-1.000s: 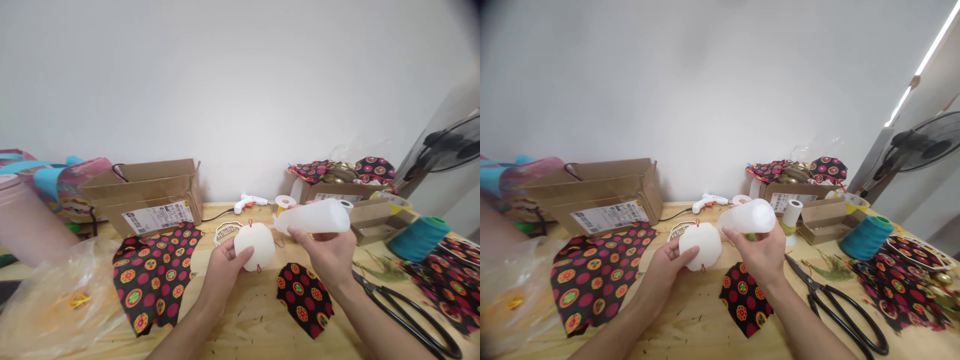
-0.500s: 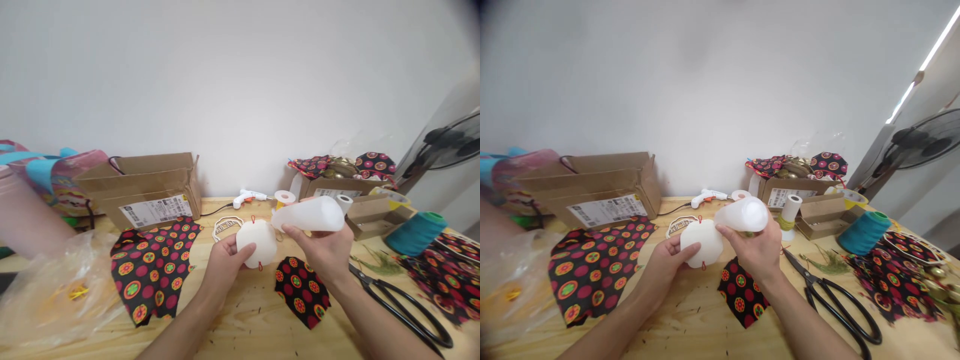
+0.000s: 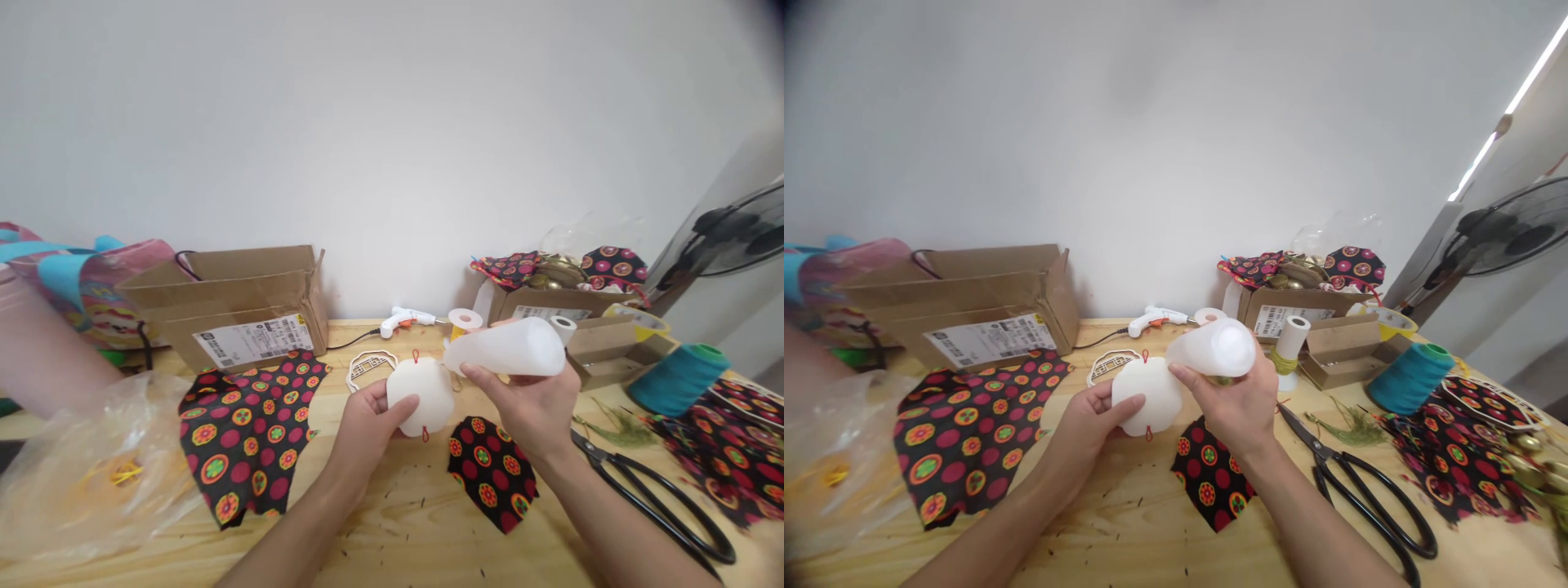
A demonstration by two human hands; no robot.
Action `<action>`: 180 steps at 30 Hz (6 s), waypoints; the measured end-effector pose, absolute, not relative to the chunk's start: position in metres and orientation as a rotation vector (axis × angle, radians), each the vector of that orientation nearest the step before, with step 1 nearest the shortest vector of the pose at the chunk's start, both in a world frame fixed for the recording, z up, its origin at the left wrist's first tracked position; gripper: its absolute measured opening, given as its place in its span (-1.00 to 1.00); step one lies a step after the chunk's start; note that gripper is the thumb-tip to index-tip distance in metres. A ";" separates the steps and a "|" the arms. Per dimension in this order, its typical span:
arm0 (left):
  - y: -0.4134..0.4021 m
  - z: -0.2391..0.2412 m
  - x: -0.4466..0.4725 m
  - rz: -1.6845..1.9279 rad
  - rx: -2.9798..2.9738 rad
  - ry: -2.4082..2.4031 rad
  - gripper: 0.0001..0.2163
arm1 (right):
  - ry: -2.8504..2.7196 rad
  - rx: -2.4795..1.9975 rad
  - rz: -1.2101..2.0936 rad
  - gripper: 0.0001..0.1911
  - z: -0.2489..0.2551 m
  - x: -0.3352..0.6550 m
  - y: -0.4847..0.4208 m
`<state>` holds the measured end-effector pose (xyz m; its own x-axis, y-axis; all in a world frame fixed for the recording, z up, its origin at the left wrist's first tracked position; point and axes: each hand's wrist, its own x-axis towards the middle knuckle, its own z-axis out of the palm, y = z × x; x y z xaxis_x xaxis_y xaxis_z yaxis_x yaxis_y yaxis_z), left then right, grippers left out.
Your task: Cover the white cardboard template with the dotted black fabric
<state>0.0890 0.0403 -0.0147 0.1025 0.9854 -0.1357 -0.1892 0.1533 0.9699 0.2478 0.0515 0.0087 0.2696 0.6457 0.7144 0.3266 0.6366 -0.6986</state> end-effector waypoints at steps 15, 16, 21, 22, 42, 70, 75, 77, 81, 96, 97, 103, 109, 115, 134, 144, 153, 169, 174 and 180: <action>0.041 -0.014 0.088 1.135 0.991 1.064 -0.70 | -1.322 -0.894 0.311 -0.52 0.009 0.248 0.051; 0.041 -0.014 0.088 1.139 0.991 1.060 -0.70 | -1.335 -0.897 0.313 -0.55 0.009 0.248 0.051; 0.041 -0.012 0.087 1.160 0.982 1.060 -0.68 | -1.355 -0.933 0.267 -0.59 0.009 0.250 0.051; 0.041 -0.012 0.087 1.159 0.986 1.060 -0.69 | -1.351 -0.930 0.267 -0.59 0.009 0.250 0.051; 0.043 -0.015 0.085 1.199 0.956 1.054 -0.66 | -1.401 -0.900 0.295 -0.61 0.010 0.251 0.052; 0.048 -0.017 0.078 1.249 0.946 1.035 -0.67 | -1.399 -0.900 0.433 -0.63 0.011 0.250 0.051; 0.049 -0.016 0.076 1.266 0.920 1.045 -0.67 | -1.439 -0.928 0.424 -0.74 0.010 0.249 0.051; 0.049 -0.016 0.076 1.252 0.923 1.045 -0.68 | -1.426 -0.955 0.384 -0.71 0.010 0.249 0.051; 0.049 -0.016 0.074 1.265 0.933 1.024 -0.68 | -1.447 -0.984 0.323 -0.69 0.011 0.249 0.049; 0.050 -0.017 0.073 1.284 0.913 1.005 -0.67 | -1.445 -0.966 0.380 -0.69 0.014 0.248 0.047; 0.051 -0.017 0.072 1.280 0.916 1.005 -0.67 | -1.432 -0.964 0.389 -0.68 0.014 0.247 0.047; 0.050 -0.016 0.072 1.308 0.916 0.981 -0.65 | -1.442 -0.960 0.417 -0.72 0.012 0.243 0.046; 0.050 -0.016 0.073 1.311 0.897 0.995 -0.65 | -1.373 -0.955 0.445 -0.68 0.013 0.243 0.046; 0.050 -0.016 0.073 1.347 0.844 0.984 -0.64 | -1.402 -0.963 0.441 -0.68 0.010 0.243 0.046; 0.050 -0.014 0.073 1.348 0.841 1.019 -0.66 | -1.418 -0.940 0.536 -0.67 0.008 0.239 0.043; 0.050 -0.015 0.073 1.346 0.860 1.019 -0.67 | -1.485 -0.974 0.467 -0.71 0.009 0.237 0.038; 0.048 -0.014 0.073 1.354 0.861 1.028 -0.68 | -1.481 -0.964 0.504 -0.70 0.009 0.232 0.036; 0.049 -0.016 0.073 1.364 0.846 1.032 -0.68 | -1.399 -0.971 0.470 -0.63 0.010 0.238 0.042; 0.051 -0.015 0.072 1.384 0.827 1.021 -0.69 | -1.059 -0.782 0.479 -0.65 0.010 0.248 0.055; 0.051 -0.014 0.071 1.406 0.686 0.918 -0.69 | -1.012 -0.718 0.536 -0.66 0.004 0.245 0.058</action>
<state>0.0710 0.0507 -0.0138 -0.0636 0.9899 -0.1271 -0.5146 0.0766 0.8540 0.2449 0.0582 0.0036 0.4384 0.6981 0.5661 -0.0756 0.6562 -0.7508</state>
